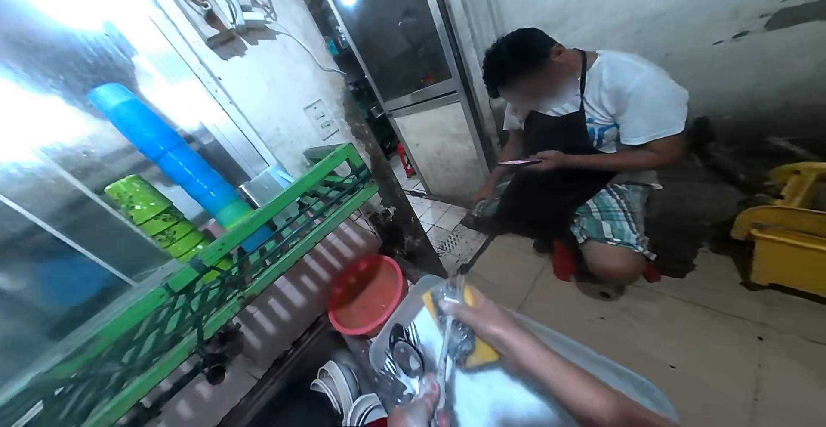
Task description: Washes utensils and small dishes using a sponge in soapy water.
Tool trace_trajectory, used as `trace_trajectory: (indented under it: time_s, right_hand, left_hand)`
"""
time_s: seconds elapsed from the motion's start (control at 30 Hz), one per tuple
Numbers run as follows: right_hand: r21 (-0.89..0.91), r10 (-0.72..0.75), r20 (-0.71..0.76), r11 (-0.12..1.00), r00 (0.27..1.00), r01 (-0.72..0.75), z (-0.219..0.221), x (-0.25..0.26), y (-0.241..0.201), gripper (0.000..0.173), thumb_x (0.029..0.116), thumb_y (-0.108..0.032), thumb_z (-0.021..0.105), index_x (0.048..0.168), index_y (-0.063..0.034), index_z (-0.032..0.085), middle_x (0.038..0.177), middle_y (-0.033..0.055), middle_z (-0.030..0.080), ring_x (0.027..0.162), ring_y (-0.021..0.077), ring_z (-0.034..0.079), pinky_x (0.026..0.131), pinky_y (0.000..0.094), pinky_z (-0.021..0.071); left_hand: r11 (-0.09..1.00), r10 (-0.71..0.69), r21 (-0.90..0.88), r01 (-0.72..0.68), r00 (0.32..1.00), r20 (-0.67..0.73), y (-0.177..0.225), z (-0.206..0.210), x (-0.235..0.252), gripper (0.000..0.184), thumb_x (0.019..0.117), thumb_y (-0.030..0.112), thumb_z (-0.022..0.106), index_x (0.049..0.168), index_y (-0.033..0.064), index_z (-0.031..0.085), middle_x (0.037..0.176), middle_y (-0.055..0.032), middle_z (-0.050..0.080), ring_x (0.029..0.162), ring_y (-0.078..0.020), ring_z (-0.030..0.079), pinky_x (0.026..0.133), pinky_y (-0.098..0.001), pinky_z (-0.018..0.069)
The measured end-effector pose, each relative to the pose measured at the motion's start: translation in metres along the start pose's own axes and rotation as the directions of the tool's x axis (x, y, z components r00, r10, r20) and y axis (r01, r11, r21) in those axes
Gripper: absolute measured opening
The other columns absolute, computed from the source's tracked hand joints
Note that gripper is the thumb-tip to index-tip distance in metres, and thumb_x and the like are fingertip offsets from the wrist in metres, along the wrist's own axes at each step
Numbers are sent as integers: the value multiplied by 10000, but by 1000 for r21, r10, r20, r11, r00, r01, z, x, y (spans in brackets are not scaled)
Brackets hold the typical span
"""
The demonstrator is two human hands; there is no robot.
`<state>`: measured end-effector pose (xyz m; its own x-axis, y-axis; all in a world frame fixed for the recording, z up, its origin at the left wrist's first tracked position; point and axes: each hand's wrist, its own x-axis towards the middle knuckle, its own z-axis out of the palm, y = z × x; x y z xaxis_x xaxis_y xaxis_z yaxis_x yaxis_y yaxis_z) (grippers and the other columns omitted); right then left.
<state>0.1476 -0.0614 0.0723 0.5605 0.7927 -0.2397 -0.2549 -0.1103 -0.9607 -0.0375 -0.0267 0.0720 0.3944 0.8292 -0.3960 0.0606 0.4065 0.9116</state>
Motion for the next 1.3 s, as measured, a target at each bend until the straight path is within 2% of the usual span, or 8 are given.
trace_trajectory:
  time_s: [0.17,0.33,0.4,0.57,0.73,0.9,1.1,1.3]
  right_hand:
    - [-232,23,138,973,990,10,15,-11,12,680,904,-324,770,1452,-33,492,1252,201,658,1144,307,657,1014,504,517]
    - [-698,282,426,707,859,114,-5,-13,-13,613,947,-325,740,1430,-11,530,1311,282,613,1220,420,597,1051,626,437]
    - [-737,338,513,644,789,203,11,-22,-7,627,924,-316,774,1413,3,545,1291,302,613,1210,447,589,1032,657,423]
    - [-755,378,574,587,726,292,20,-28,18,619,942,-326,754,1388,46,542,1263,316,623,1189,461,604,1013,659,440]
    - [-740,335,505,642,795,200,-12,-24,43,777,858,-261,834,1500,-68,441,1306,281,614,1190,433,616,1009,633,475]
    - [-217,86,345,976,935,-10,-28,-28,0,783,772,-120,812,1460,-94,437,1206,133,670,1029,235,702,883,430,600]
    - [-142,21,151,990,988,0,-22,-19,-3,796,740,37,760,1472,-76,467,1253,159,652,1064,237,685,905,429,582]
    - [38,8,261,999,965,-19,-22,-28,14,748,755,-4,735,1439,-72,440,1166,111,684,977,187,718,832,371,620]
  left_hand:
    - [997,50,-51,-50,999,12,7,-1,7,208,1055,89,534,897,-9,626,560,-20,552,472,-90,538,501,-235,504]
    - [983,135,-140,-115,981,138,11,-14,11,227,1028,27,496,1156,-59,662,1095,-124,738,873,-142,694,769,-297,574]
    - [989,102,-130,-75,972,213,12,-10,9,240,1010,22,530,1198,-58,656,1128,-124,733,980,-165,702,875,-336,578]
    - [971,101,-238,-29,951,293,11,-13,27,194,1030,41,490,944,-12,655,795,-123,734,777,-228,734,781,-394,614]
    - [935,22,-354,25,992,127,31,-13,36,210,1085,113,458,1021,-14,612,578,-35,541,457,-143,556,496,-314,565]
    - [990,-96,-77,116,968,230,27,-8,21,261,1094,134,420,986,-2,614,644,-54,588,515,-147,590,508,-303,556]
    - [989,-93,-91,119,963,252,14,5,20,214,1080,81,441,1151,-52,593,710,-72,615,555,-156,623,538,-298,578]
    - [997,-82,11,82,994,77,17,10,18,82,1030,36,565,1001,-40,556,643,-81,592,502,-151,604,493,-279,560]
